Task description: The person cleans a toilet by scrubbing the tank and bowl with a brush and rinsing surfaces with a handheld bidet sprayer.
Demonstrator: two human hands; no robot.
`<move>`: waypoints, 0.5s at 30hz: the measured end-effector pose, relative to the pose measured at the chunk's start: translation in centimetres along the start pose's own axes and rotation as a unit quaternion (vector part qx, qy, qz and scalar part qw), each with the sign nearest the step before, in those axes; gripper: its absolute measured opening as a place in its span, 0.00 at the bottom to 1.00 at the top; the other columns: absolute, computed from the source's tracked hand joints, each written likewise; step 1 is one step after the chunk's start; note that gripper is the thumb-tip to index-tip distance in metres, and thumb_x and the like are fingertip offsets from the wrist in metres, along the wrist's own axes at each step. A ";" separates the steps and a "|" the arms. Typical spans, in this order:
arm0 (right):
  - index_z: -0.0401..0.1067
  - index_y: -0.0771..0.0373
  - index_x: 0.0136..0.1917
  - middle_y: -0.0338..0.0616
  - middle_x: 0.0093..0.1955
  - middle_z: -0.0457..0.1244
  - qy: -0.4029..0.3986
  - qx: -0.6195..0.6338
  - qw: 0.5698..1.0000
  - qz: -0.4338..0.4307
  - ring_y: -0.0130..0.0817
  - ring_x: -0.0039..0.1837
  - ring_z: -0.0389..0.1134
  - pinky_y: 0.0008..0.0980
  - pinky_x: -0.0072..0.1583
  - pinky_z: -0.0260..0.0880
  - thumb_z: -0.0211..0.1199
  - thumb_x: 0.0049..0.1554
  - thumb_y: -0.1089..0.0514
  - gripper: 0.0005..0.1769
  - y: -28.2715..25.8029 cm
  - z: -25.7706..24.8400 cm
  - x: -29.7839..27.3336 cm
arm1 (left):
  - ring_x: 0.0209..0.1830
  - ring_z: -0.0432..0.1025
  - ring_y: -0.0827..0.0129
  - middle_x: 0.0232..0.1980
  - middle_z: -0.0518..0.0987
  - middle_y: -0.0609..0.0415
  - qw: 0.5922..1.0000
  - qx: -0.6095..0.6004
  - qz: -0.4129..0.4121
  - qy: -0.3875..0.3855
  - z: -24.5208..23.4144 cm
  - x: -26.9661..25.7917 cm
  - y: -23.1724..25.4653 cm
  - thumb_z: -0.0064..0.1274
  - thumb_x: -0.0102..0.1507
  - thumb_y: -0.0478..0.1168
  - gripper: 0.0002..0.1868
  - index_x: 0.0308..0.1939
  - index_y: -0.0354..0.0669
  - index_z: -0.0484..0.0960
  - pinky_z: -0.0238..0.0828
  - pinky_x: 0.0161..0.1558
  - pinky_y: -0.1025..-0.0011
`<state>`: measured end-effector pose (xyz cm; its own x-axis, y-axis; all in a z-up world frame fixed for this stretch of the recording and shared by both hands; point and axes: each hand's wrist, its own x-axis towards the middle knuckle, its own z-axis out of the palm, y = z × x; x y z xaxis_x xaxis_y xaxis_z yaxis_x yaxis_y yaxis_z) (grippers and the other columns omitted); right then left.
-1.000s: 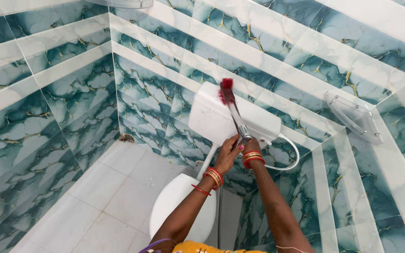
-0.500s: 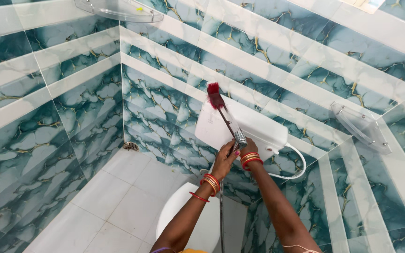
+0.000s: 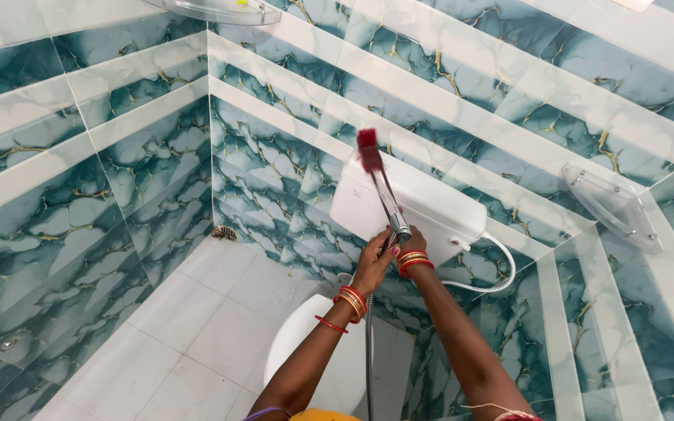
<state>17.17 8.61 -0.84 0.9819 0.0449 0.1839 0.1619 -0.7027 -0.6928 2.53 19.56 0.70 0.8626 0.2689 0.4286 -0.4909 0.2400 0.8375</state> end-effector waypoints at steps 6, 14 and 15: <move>0.73 0.66 0.52 0.62 0.49 0.69 0.072 -0.065 0.993 -0.064 0.62 0.52 0.70 0.52 0.54 0.70 0.68 0.48 0.54 0.20 2.7 -0.2 -0.3 | 0.66 0.70 0.64 0.67 0.73 0.47 0.999 0.024 -0.033 -0.014 1.5 -0.7 0.3 0.53 0.68 0.47 0.33 0.74 0.36 0.66 0.64 0.67 0.68; 0.75 0.69 0.44 0.64 0.44 0.69 0.020 -0.185 0.979 -0.087 0.62 0.49 0.71 0.56 0.51 0.72 0.64 0.53 0.50 0.17 7.4 -2.1 -3.0 | 0.67 0.69 0.63 0.68 0.72 0.45 0.997 0.012 -0.044 -0.057 5.1 -2.1 -1.2 0.54 0.68 0.47 0.32 0.73 0.36 0.68 0.65 0.67 0.67; 0.75 0.70 0.45 0.65 0.43 0.69 0.025 -0.120 0.992 -0.030 0.63 0.48 0.71 0.56 0.50 0.72 0.61 0.57 0.51 0.17 7.8 -1.8 -3.7 | 0.67 0.69 0.63 0.69 0.73 0.44 0.997 0.036 -0.029 -0.061 5.6 -2.4 -1.6 0.54 0.69 0.47 0.32 0.73 0.35 0.68 0.63 0.68 0.67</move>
<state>14.65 1.66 -5.65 0.9641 0.0598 0.2588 0.1856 -0.8489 -0.4949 1.91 13.32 0.25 0.9002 0.1391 0.4126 -0.4329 0.1834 0.8826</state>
